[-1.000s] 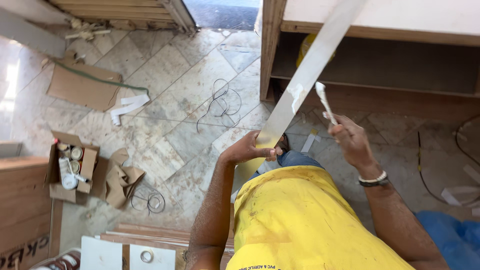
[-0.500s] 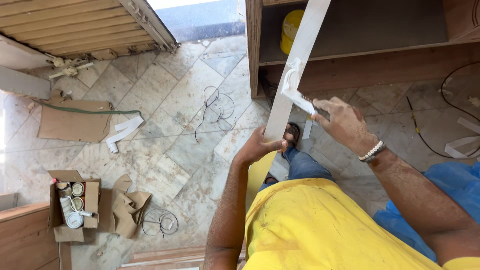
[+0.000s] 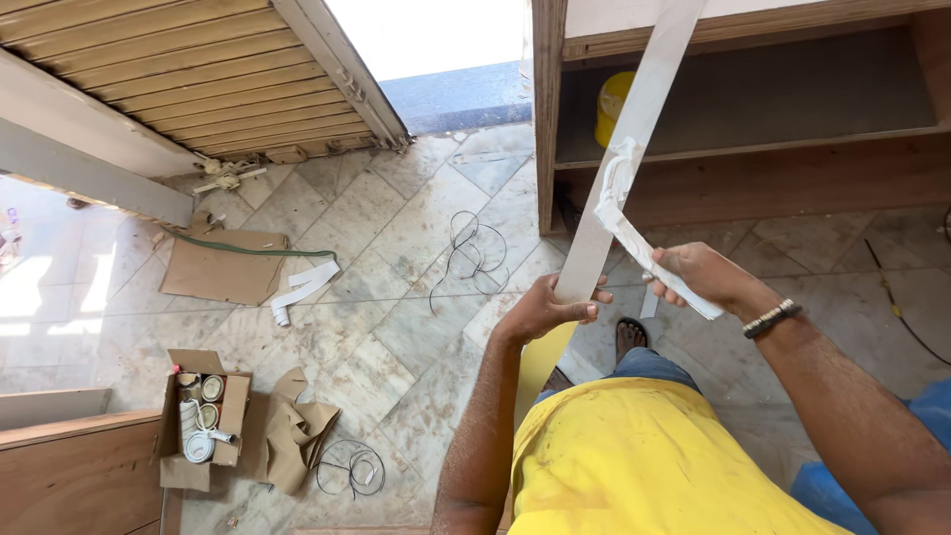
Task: The person holds a long, thin piece of wood and uses a brush to apply white paint to its surface. They repeatedly dip the brush into a yellow container to reload paint and continue coating the wood piece.
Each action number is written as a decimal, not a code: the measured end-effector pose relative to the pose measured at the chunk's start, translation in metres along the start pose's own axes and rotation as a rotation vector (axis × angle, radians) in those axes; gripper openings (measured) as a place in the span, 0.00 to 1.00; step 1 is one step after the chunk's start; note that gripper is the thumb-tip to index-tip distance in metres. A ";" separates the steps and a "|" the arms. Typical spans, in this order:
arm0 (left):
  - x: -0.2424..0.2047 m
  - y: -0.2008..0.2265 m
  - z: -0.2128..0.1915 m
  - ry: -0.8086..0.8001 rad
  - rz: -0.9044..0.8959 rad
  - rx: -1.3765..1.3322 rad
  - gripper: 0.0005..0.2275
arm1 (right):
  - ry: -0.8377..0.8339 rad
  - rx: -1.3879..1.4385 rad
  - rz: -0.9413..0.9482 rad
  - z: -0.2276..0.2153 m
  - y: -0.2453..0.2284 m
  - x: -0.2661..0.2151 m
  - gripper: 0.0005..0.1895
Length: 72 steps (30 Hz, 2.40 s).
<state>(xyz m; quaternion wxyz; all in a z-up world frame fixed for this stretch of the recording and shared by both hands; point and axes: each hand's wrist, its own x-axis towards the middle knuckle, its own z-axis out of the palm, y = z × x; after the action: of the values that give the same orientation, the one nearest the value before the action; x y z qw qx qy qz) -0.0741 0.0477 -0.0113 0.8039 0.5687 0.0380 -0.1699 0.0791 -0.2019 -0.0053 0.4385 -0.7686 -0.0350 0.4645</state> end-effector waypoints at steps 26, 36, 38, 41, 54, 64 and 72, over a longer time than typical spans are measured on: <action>-0.008 -0.001 0.066 0.102 -0.020 -0.022 0.34 | 0.088 0.406 -0.581 -0.096 -0.012 0.008 0.21; -0.004 -0.013 0.073 0.067 0.003 -0.096 0.30 | 0.254 0.335 -0.712 -0.112 -0.003 0.009 0.22; -0.005 -0.004 0.070 0.044 0.017 -0.115 0.29 | 0.347 0.264 -0.706 -0.114 -0.019 0.012 0.21; -0.014 0.005 0.072 0.046 0.013 -0.067 0.29 | 0.469 0.032 -0.634 -0.109 -0.039 0.019 0.20; -0.024 0.013 0.070 0.027 0.033 -0.108 0.31 | 0.502 -0.152 -0.722 -0.006 -0.020 0.017 0.22; -0.032 0.008 0.065 0.017 -0.001 -0.145 0.34 | 0.397 0.098 -0.795 0.021 0.100 -0.013 0.23; -0.040 -0.001 0.078 0.091 -0.068 -0.081 0.25 | 0.565 0.031 -0.621 -0.077 -0.021 0.010 0.16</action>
<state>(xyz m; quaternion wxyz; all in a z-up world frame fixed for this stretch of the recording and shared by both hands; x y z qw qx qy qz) -0.1218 -0.0156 0.0254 0.8175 0.5412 0.1006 -0.1693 0.1491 -0.2343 0.0168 0.5617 -0.8120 -0.1363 0.0815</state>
